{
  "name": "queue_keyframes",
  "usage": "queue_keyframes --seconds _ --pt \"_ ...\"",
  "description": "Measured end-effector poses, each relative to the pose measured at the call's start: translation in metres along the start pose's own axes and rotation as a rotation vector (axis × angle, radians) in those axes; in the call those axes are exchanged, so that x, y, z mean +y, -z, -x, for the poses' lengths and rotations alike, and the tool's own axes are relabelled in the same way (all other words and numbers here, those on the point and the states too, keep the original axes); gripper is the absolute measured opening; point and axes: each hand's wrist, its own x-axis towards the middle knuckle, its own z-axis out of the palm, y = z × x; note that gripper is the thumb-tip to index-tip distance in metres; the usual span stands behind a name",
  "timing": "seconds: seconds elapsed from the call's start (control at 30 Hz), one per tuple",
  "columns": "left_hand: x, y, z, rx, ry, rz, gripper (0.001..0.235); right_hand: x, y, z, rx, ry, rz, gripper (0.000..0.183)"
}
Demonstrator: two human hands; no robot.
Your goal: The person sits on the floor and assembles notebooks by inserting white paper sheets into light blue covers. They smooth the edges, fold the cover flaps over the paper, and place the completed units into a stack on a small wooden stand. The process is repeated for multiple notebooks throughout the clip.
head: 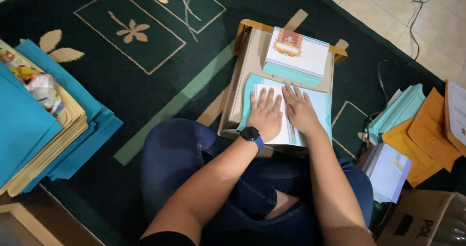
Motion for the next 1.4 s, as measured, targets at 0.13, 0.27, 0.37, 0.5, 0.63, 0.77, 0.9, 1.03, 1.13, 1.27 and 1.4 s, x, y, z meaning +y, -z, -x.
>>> queue_keyframes --seconds 0.13,0.27,0.37,0.5,0.63,0.77,0.9,1.03,1.13,1.27,1.4 --pt "0.000 0.006 0.001 -0.044 0.009 0.020 0.059 0.003 -0.002 -0.002 -0.025 -0.026 -0.034 0.057" --pt "-0.001 0.008 0.000 -0.047 0.011 0.030 0.059 -0.010 -0.001 0.036 -0.043 -0.034 -0.057 0.061" --pt "-0.002 0.005 0.001 -0.056 0.001 0.013 0.060 -0.019 0.001 0.066 -0.069 -0.059 -0.114 0.063" --pt "-0.007 -0.001 -0.002 -0.194 -0.108 -0.042 0.081 -0.013 0.007 0.081 -0.044 -0.020 -0.329 0.063" --pt "0.006 0.028 0.026 -0.393 -0.220 -0.094 0.125 0.006 0.008 0.080 0.008 0.004 -0.526 0.062" --pt "-0.003 -0.006 0.018 -0.266 -0.231 -0.133 0.093 -0.009 0.036 0.085 -0.046 -0.108 -0.805 0.054" --pt "-0.017 -0.007 0.024 -0.141 -0.265 0.063 0.026 -0.005 0.042 0.091 -0.032 -0.202 -1.025 0.046" --pt "-0.022 0.056 0.037 -0.164 -0.270 0.191 0.029 0.010 0.029 0.089 0.000 -0.198 -1.124 0.049" --pt "-0.006 0.105 0.047 0.093 -0.237 0.381 0.028 0.026 0.007 0.084 0.024 -0.218 -1.154 0.050" --pt "0.001 0.085 0.044 0.286 -0.179 0.904 0.029 0.040 -0.014 0.078 0.330 -0.104 -1.364 0.062" --pt "-0.009 0.025 0.021 0.340 -0.042 1.202 0.035 0.058 -0.029 0.079 0.555 -0.227 -1.393 0.026"
